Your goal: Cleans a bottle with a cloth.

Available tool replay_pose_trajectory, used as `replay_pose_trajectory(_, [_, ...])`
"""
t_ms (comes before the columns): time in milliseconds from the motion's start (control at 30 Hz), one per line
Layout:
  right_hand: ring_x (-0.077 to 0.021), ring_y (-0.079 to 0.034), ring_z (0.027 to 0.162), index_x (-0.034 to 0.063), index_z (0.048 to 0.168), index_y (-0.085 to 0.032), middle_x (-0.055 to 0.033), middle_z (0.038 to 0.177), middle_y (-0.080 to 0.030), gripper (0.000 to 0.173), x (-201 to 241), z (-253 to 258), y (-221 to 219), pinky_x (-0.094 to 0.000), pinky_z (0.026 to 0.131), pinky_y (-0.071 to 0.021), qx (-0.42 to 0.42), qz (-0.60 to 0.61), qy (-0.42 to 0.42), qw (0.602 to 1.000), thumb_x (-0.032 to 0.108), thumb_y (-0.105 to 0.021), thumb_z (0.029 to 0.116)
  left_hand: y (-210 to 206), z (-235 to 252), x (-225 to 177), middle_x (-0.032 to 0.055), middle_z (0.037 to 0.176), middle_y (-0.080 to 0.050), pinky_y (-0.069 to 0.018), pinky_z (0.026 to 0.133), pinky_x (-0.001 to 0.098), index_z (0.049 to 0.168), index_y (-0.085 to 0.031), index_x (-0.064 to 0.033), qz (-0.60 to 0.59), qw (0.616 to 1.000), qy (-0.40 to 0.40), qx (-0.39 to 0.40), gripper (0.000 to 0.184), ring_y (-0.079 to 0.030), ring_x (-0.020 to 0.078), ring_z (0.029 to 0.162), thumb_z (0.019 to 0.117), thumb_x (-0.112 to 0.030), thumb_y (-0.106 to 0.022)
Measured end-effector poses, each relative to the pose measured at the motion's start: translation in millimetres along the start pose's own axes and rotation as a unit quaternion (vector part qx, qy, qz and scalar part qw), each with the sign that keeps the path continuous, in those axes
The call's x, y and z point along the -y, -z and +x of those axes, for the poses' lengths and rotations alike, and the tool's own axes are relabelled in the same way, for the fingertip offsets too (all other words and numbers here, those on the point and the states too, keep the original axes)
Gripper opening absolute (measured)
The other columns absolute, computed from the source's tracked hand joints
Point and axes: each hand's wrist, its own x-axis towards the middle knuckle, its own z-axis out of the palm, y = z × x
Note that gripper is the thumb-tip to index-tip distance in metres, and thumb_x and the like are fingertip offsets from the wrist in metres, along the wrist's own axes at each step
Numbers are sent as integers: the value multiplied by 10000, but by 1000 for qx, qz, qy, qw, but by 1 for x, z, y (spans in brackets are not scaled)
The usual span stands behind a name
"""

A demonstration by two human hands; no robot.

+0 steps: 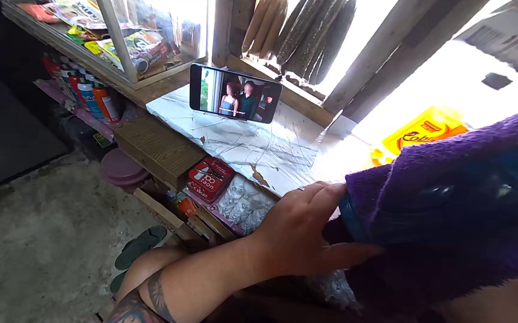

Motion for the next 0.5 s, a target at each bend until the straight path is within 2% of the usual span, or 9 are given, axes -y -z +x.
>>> replay_pose_trajectory(33, [17,-679,1046,127,1077,-744,81,1065,-758,289,9,14,-26,-169,909,-542,-68,-42,-15,997,360,-603,979,0,0,0,165,1179,-692,-570,905,420,1288,-611,40,10,1000,-3,-2,639,-682,217,1086,916,-471,-704])
replay_pose_trajectory(67, [51,-681,995,134,996,-757,105,994,-763,250,14,22,-41,-127,877,-533,-100,-66,-22,993,342,-623,960,1,0,0,167,1177,-693,-569,912,424,1288,-611,40,14,1000,-4,0,642,-682,220,1088,916,-475,-702])
replay_pose_trajectory(100, [49,-687,980,124,975,-763,99,977,-766,237,17,26,-47,-125,872,-535,-112,-48,-30,992,321,-634,949,1,0,1,167,1171,-692,-567,916,426,1288,-610,41,15,1000,-4,2,641,-681,223,1087,917,-474,-702])
replay_pose_trajectory(167, [49,-663,1062,142,1069,-763,113,1064,-758,271,15,23,-40,-146,938,-519,-74,-37,-35,996,330,-584,990,1,0,1,165,1166,-693,-567,910,427,1282,-614,38,18,1000,-3,3,640,-682,224,1078,913,-478,-702])
replay_pose_trajectory(200, [37,-665,1066,134,1078,-762,100,1070,-759,279,13,22,-38,-158,943,-521,-67,-26,-35,997,329,-582,991,1,0,1,163,1162,-694,-566,902,425,1276,-617,36,23,1000,-4,0,639,-682,224,1072,911,-482,-702])
replay_pose_trajectory(300, [20,-693,966,107,973,-753,70,968,-763,252,11,27,-47,-153,869,-542,-112,2,-51,992,335,-652,932,1,0,0,167,1150,-697,-567,894,425,1269,-619,41,32,999,-7,-2,641,-686,227,1064,911,-485,-697])
replay_pose_trajectory(367, [55,-677,971,144,990,-769,105,978,-762,201,14,28,-58,-111,880,-517,-132,17,-60,989,292,-640,948,1,0,0,165,1144,-703,-566,902,424,1269,-619,42,40,999,-7,-1,645,-688,226,1067,910,-490,-695])
replay_pose_trajectory(433, [77,-665,976,150,980,-767,123,969,-757,190,14,28,-57,-95,880,-507,-134,-51,-31,989,256,-610,967,0,-1,0,163,1143,-709,-558,905,434,1265,-623,38,56,998,-9,-4,650,-689,232,1072,909,-502,-684])
replay_pose_trajectory(500, [49,-666,1005,124,996,-750,101,983,-752,236,9,22,-40,-147,892,-526,-99,-129,12,987,283,-576,998,0,-1,0,161,1155,-710,-549,918,447,1264,-625,35,72,997,-13,-10,652,-686,237,1091,913,-512,-673])
